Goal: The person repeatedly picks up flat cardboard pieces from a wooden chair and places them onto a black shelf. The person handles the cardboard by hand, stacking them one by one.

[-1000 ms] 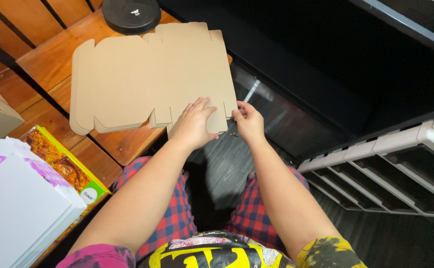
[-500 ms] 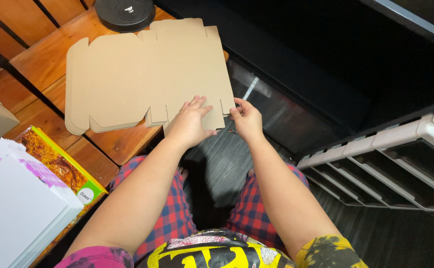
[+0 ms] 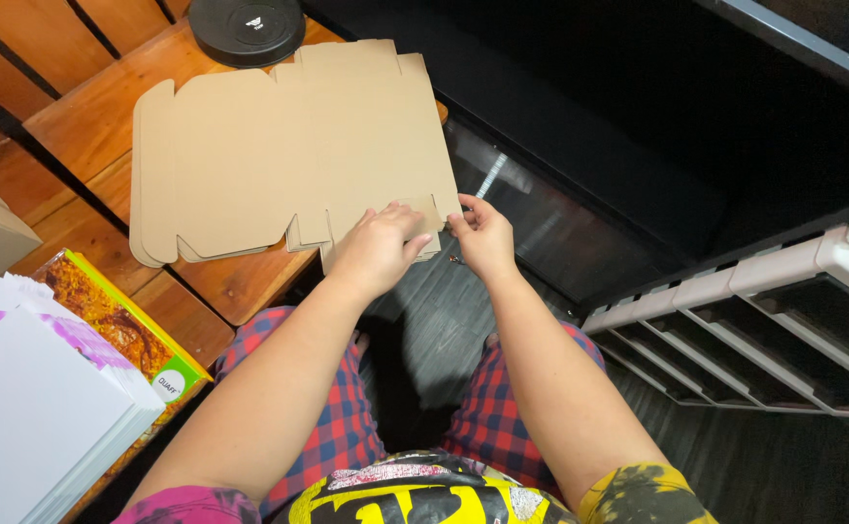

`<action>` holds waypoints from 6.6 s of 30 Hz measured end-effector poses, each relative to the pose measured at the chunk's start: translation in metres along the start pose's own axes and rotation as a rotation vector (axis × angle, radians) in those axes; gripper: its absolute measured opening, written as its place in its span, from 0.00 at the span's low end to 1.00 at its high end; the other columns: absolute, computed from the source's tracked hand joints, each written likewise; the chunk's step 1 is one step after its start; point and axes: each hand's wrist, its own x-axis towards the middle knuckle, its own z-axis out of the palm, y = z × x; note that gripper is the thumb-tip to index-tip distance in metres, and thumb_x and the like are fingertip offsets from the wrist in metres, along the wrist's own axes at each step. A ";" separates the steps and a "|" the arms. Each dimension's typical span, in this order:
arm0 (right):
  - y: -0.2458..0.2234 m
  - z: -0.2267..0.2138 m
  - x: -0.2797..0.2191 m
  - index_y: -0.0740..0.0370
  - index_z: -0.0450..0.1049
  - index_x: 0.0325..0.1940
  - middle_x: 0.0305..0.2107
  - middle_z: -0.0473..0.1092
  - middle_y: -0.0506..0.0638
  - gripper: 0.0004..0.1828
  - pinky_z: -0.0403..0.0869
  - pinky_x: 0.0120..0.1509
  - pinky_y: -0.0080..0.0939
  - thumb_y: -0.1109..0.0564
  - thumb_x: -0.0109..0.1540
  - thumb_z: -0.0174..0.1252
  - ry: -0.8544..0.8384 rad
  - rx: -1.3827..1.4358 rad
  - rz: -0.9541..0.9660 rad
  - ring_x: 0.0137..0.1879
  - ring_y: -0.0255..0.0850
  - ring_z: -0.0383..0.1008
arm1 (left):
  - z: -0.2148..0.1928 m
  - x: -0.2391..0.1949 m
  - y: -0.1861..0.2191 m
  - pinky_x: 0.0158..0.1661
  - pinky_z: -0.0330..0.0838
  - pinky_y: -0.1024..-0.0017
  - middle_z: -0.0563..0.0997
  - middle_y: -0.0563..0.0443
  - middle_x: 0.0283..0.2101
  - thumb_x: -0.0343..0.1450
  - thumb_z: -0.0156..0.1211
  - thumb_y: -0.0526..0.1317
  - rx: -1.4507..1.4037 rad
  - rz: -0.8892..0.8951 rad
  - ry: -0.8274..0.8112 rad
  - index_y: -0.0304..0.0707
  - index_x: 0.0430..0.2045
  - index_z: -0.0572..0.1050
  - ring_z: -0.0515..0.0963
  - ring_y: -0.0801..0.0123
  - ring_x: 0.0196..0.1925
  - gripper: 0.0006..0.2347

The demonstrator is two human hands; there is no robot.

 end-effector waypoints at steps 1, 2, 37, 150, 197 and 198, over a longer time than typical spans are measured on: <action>-0.004 -0.001 -0.002 0.60 0.77 0.62 0.33 0.80 0.53 0.21 0.80 0.45 0.36 0.60 0.63 0.64 -0.001 0.001 -0.002 0.36 0.37 0.83 | 0.010 0.004 -0.008 0.69 0.57 0.42 0.77 0.40 0.63 0.77 0.53 0.49 0.001 0.000 0.002 0.42 0.61 0.75 0.69 0.49 0.71 0.19; -0.008 -0.002 -0.004 0.60 0.76 0.62 0.34 0.80 0.52 0.21 0.80 0.45 0.36 0.59 0.63 0.64 -0.001 -0.014 0.003 0.36 0.36 0.83 | 0.021 0.007 -0.015 0.67 0.62 0.42 0.79 0.40 0.60 0.78 0.51 0.50 0.027 0.039 0.035 0.43 0.60 0.75 0.72 0.47 0.69 0.19; -0.082 0.077 0.002 0.54 0.82 0.51 0.39 0.78 0.49 0.15 0.81 0.51 0.33 0.60 0.60 0.68 0.006 0.135 -0.131 0.46 0.33 0.78 | -0.016 -0.055 -0.083 0.44 0.77 0.67 0.81 0.50 0.30 0.79 0.58 0.43 -0.792 -0.536 1.053 0.36 0.38 0.77 0.79 0.72 0.39 0.09; -0.242 -0.078 -0.074 0.70 0.76 0.62 0.48 0.78 0.54 0.38 0.83 0.47 0.35 0.77 0.46 0.70 -0.195 0.425 -0.089 0.40 0.31 0.78 | -0.140 -0.124 -0.083 0.42 0.81 0.80 0.79 0.51 0.32 0.67 0.65 0.23 -1.082 -0.312 0.737 0.39 0.65 0.73 0.76 0.82 0.30 0.28; -0.283 -0.376 0.052 0.58 0.80 0.56 0.47 0.77 0.47 0.21 0.74 0.42 0.21 0.68 0.59 0.61 0.431 -0.010 -0.056 0.40 0.30 0.73 | -0.217 0.296 0.204 0.64 0.71 0.77 0.84 0.55 0.57 0.62 0.53 0.24 -0.733 -0.031 0.235 0.46 0.53 0.81 0.82 0.73 0.61 0.25; -0.281 -0.376 0.054 0.58 0.79 0.57 0.48 0.77 0.46 0.22 0.75 0.46 0.21 0.67 0.60 0.61 0.415 -0.020 -0.052 0.44 0.30 0.75 | -0.216 0.298 0.203 0.63 0.72 0.78 0.84 0.55 0.56 0.62 0.53 0.24 -0.715 -0.032 0.240 0.46 0.52 0.81 0.82 0.72 0.60 0.25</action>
